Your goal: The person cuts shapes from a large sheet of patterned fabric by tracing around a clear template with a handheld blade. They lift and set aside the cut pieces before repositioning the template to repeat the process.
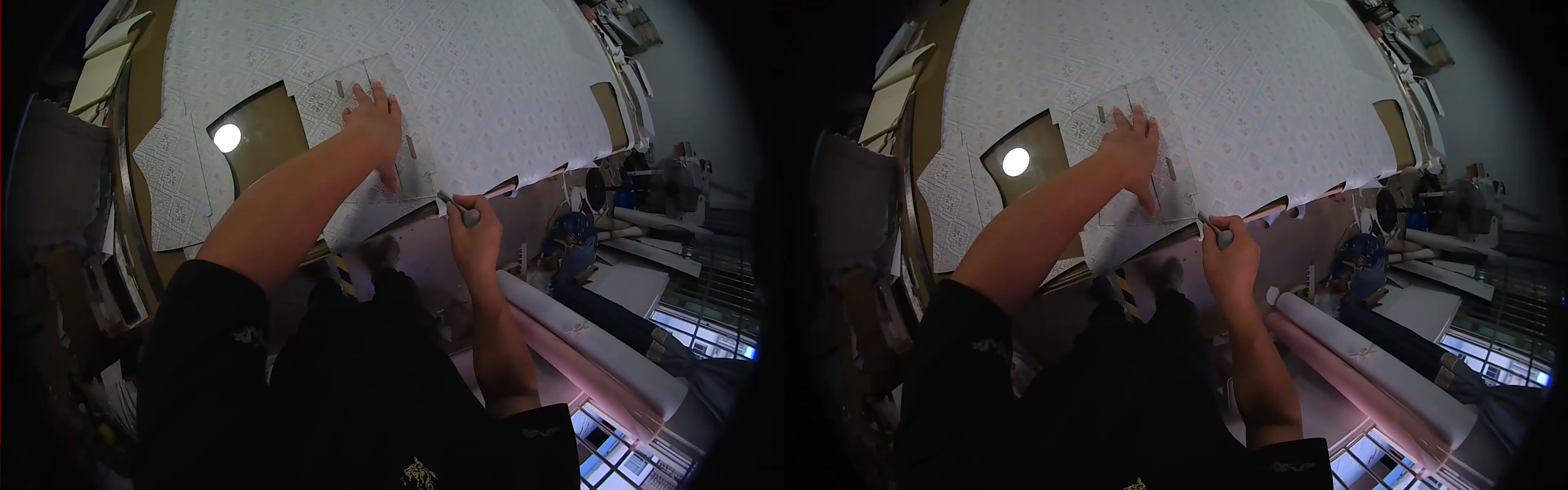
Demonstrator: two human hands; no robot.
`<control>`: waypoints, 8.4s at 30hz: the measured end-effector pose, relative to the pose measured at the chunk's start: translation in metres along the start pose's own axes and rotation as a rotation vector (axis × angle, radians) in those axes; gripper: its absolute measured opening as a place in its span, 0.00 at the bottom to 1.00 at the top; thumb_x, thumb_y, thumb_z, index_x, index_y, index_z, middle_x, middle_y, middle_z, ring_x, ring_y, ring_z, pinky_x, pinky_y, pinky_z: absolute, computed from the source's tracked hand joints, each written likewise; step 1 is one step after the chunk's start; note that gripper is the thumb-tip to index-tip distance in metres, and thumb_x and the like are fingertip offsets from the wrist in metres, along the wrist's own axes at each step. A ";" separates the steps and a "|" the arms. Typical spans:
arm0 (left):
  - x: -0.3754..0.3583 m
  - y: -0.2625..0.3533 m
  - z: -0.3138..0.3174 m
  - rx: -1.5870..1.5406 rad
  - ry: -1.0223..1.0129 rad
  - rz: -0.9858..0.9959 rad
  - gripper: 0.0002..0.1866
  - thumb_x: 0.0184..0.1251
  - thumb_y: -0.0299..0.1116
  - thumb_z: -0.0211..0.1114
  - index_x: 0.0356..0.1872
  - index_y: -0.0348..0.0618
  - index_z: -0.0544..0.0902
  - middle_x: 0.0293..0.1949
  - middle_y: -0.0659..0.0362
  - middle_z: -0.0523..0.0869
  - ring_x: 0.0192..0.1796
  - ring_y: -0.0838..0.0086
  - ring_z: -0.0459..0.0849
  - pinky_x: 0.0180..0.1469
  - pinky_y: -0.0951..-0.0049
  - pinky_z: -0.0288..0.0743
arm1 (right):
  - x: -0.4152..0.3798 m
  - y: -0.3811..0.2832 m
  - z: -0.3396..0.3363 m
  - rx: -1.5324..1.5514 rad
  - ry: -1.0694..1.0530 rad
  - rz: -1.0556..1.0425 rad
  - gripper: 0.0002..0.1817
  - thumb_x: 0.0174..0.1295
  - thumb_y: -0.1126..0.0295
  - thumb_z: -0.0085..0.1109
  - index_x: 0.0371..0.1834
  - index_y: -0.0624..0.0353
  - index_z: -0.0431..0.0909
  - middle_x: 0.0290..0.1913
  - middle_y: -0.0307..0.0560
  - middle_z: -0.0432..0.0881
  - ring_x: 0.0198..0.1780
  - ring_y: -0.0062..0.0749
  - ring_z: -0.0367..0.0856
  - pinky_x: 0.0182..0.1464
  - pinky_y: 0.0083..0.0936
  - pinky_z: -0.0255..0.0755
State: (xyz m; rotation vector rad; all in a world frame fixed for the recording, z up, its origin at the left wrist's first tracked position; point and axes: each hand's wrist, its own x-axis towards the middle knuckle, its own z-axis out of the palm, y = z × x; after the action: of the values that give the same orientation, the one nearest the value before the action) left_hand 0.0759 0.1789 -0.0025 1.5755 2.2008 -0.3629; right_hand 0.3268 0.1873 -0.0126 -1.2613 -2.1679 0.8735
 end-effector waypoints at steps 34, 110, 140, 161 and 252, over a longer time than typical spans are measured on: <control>0.007 0.008 -0.004 0.109 -0.079 -0.007 0.88 0.26 0.70 0.90 0.83 0.21 0.48 0.83 0.23 0.48 0.80 0.17 0.53 0.75 0.42 0.74 | 0.006 0.055 0.040 0.436 0.058 0.026 0.08 0.67 0.79 0.74 0.47 0.65 0.86 0.46 0.51 0.93 0.49 0.25 0.89 0.56 0.26 0.81; -0.002 0.006 -0.003 -0.021 -0.007 -0.053 0.86 0.23 0.63 0.94 0.85 0.30 0.51 0.85 0.31 0.48 0.84 0.25 0.52 0.76 0.46 0.73 | 0.065 0.016 0.011 0.054 -0.126 0.030 0.08 0.66 0.67 0.71 0.43 0.58 0.87 0.34 0.58 0.89 0.38 0.51 0.90 0.43 0.38 0.81; 0.007 0.008 -0.009 0.005 -0.055 -0.020 0.88 0.17 0.62 0.94 0.83 0.25 0.54 0.83 0.24 0.48 0.81 0.17 0.51 0.65 0.29 0.77 | 0.204 -0.028 0.114 0.156 -0.064 -0.151 0.10 0.66 0.68 0.73 0.45 0.60 0.86 0.37 0.54 0.91 0.39 0.47 0.91 0.44 0.38 0.80; 0.012 0.007 0.009 -0.095 0.017 -0.093 0.86 0.17 0.57 0.95 0.83 0.27 0.55 0.85 0.27 0.47 0.83 0.20 0.50 0.66 0.28 0.76 | 0.282 -0.004 0.083 0.242 -0.586 -0.371 0.07 0.64 0.74 0.74 0.44 0.62 0.90 0.36 0.45 0.91 0.38 0.24 0.86 0.44 0.26 0.79; 0.024 0.033 0.027 -0.065 0.105 -0.283 0.34 0.78 0.37 0.57 0.83 0.41 0.64 0.88 0.41 0.48 0.85 0.29 0.50 0.68 0.26 0.74 | 0.354 -0.145 0.186 -0.048 -1.322 -1.027 0.10 0.55 0.74 0.76 0.40 0.61 0.89 0.40 0.53 0.93 0.42 0.44 0.92 0.48 0.35 0.83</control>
State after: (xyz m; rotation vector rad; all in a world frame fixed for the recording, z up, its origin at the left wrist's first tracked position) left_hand 0.1055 0.1983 -0.0366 1.2769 2.4975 -0.2924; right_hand -0.0451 0.3939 -0.0033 0.8276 -3.1355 1.2620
